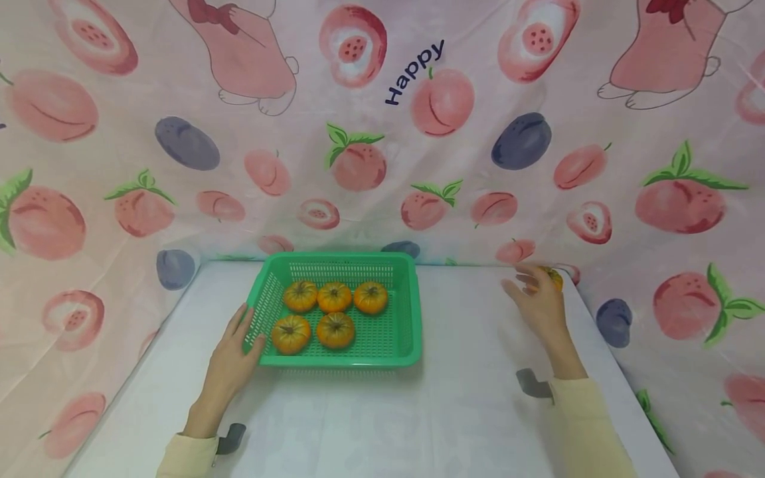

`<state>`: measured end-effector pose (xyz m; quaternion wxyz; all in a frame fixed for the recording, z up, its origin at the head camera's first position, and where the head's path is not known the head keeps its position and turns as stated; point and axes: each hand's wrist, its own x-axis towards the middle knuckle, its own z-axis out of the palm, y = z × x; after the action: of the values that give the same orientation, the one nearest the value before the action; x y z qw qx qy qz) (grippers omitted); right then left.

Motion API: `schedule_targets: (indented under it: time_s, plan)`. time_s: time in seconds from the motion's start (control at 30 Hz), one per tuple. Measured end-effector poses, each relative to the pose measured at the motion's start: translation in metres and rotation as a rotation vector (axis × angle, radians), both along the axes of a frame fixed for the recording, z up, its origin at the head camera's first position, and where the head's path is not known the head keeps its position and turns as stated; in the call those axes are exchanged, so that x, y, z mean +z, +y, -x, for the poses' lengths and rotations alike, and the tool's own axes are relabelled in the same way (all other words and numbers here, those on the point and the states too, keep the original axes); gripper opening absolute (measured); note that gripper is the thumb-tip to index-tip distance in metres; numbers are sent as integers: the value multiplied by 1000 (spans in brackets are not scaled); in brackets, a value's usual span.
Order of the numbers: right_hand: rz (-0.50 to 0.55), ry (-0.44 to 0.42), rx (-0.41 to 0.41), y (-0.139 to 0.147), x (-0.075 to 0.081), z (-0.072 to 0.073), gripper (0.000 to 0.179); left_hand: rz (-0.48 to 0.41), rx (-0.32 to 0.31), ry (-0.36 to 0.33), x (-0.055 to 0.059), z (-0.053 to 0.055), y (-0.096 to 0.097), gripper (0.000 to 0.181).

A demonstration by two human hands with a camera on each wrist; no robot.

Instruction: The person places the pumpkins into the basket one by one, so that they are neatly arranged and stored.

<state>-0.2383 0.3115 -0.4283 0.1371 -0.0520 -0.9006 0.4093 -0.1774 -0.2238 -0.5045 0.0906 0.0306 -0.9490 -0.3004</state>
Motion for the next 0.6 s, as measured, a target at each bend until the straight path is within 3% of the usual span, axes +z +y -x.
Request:
schedule_targets:
  time_s: [0.37, 0.6]
  plan:
    - [-56, 28, -33, 40, -14, 29, 50, -1, 6, -6, 0, 0, -1, 66]
    - [-51, -20, -64, 54, -16, 40, 59, 2, -1, -7, 1, 0, 0, 66]
